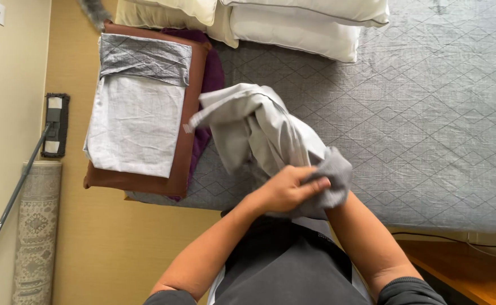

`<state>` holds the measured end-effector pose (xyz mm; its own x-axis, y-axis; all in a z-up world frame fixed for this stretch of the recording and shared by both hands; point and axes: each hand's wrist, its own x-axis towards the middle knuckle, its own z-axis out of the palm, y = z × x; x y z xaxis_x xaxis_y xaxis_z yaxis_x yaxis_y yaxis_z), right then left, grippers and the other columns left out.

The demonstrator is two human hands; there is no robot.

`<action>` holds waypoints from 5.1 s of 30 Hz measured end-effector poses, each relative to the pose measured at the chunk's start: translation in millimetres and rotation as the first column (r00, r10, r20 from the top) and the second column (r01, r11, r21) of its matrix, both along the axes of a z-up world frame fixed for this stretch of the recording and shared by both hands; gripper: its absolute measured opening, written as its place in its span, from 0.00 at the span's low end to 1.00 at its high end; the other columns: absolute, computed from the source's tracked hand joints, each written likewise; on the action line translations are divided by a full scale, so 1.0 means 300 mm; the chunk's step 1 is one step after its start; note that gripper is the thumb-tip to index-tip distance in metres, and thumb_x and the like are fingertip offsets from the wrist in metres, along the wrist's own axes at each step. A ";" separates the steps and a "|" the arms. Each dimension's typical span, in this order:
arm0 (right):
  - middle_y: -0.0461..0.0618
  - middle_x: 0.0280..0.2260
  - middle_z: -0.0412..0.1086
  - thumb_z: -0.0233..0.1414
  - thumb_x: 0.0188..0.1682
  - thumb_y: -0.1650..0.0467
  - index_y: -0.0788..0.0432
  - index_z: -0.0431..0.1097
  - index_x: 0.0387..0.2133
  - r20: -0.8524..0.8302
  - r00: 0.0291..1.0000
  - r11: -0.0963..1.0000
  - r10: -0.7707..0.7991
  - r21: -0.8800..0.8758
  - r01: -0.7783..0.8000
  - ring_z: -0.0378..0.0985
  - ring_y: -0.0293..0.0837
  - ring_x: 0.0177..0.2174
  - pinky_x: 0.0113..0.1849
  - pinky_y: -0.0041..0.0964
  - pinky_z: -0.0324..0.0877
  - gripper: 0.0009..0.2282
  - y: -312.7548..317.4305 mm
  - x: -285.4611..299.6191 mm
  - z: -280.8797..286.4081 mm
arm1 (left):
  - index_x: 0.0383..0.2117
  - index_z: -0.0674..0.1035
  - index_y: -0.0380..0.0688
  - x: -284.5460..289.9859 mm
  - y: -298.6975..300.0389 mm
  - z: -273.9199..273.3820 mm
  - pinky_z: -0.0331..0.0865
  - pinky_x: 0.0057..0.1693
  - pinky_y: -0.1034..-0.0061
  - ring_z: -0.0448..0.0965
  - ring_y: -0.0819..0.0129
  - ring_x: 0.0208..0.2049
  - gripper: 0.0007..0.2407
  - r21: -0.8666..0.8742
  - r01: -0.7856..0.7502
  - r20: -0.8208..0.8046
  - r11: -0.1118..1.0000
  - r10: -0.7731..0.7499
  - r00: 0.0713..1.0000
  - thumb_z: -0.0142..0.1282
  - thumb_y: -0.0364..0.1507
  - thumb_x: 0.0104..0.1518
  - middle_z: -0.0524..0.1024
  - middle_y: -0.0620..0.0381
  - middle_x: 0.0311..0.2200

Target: The person smooths a gray patterned bedsheet on a bed, then folds a gray pillowcase and places it on the bed. They pick up a white pillow and insert it into the pillowcase, adjusting the fabric to fit.

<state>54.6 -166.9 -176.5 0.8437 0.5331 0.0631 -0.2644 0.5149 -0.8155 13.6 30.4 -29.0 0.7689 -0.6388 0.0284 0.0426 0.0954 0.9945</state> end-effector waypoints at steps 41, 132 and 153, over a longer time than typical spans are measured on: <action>0.59 0.51 0.70 0.50 0.56 0.64 0.67 0.63 0.56 -0.728 0.609 0.949 -0.315 -0.238 0.207 0.74 0.51 0.48 0.51 0.49 0.74 0.21 -0.047 -0.004 -0.143 | 0.67 0.66 0.41 0.082 0.381 -0.480 0.64 0.68 0.56 0.70 0.53 0.63 0.32 -0.565 -0.631 -0.803 0.531 -0.178 0.569 0.41 0.55 0.67 0.69 0.47 0.62; 0.79 0.43 0.76 0.65 0.38 0.65 0.71 0.73 0.54 -0.331 0.943 0.724 -0.042 -0.660 -0.200 0.81 0.62 0.38 0.42 0.59 0.76 0.30 -0.273 -0.103 0.329 | 0.40 0.82 0.32 0.120 0.176 -0.396 0.71 0.40 0.72 0.72 0.73 0.33 0.13 0.352 -0.367 -0.291 0.861 0.474 0.831 0.48 0.31 0.69 0.80 0.56 0.30; 0.60 0.54 0.71 0.57 0.51 0.60 0.66 0.65 0.59 -0.444 0.856 0.918 -0.265 -0.388 0.082 0.74 0.53 0.52 0.54 0.52 0.67 0.27 -0.514 -0.139 0.311 | 0.58 0.73 0.33 0.045 0.296 -0.500 0.69 0.65 0.64 0.77 0.57 0.56 0.19 -0.569 -0.502 -0.817 0.651 -0.384 0.429 0.38 0.35 0.71 0.76 0.45 0.56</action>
